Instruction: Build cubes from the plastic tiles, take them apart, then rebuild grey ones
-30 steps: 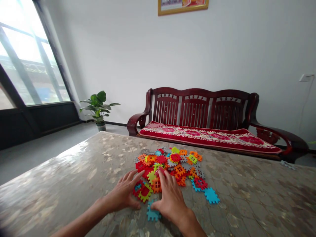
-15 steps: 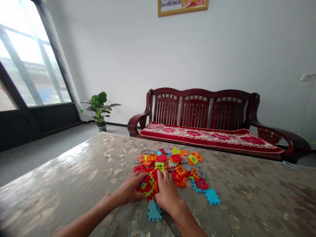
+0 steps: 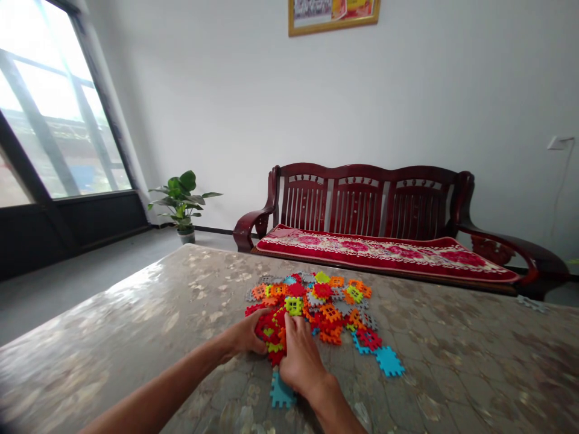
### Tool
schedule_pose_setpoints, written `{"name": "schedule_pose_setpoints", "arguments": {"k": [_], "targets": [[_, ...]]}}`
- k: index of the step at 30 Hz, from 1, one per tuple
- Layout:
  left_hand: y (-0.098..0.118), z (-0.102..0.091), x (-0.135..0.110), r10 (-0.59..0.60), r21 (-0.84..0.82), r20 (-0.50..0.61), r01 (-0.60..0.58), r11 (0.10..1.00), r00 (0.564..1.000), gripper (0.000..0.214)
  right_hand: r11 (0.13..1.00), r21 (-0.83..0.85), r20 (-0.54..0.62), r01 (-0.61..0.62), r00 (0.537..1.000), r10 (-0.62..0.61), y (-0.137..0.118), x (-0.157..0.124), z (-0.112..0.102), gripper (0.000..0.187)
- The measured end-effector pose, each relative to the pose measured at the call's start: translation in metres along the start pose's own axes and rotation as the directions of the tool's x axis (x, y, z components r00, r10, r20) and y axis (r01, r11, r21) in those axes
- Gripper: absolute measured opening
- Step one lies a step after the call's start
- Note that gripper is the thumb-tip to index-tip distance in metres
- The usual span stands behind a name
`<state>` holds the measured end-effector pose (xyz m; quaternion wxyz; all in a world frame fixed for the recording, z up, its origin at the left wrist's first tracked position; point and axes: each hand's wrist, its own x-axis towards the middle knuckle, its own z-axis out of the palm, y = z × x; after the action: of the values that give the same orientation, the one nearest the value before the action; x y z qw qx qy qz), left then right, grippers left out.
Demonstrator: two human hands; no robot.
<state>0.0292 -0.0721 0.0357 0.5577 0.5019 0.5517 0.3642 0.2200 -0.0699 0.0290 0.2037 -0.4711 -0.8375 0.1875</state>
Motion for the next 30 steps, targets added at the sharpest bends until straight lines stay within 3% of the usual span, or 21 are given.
{"name": "schedule_pose_setpoints", "arguments": {"k": [6,11,16,21,26,30], "targets": [[0.023,0.000,-0.007,-0.206,-0.069,-0.038,0.204,0.977,0.978,0.102,0.998,0.069,-0.055,0.004,0.998,0.000,0.001,-0.001,0.006,0.080],[0.024,0.012,-0.005,-0.172,-0.049,-0.158,0.166,0.985,0.972,0.093,0.996,0.086,-0.076,-0.002,0.997,0.009,0.001,-0.002,0.009,0.077],[0.018,0.021,0.000,-0.097,-0.082,-0.204,0.082,0.993,0.974,0.086,0.995,0.098,-0.092,0.001,0.996,0.009,0.002,-0.003,0.013,0.081],[0.022,0.022,0.000,-0.156,-0.056,-0.274,0.147,0.988,0.949,0.081,0.993,0.114,-0.097,0.006,0.995,0.005,0.005,-0.003,0.016,0.080],[0.028,0.019,-0.001,-0.170,-0.143,-0.293,0.132,0.981,0.941,0.089,0.985,0.170,-0.115,0.027,0.993,-0.008,0.010,-0.003,0.019,0.082],[0.033,0.017,0.000,-0.174,-0.150,-0.229,0.142,0.978,0.958,0.088,0.970,0.241,-0.156,0.031,0.988,0.007,0.013,-0.002,0.023,0.079]]}}
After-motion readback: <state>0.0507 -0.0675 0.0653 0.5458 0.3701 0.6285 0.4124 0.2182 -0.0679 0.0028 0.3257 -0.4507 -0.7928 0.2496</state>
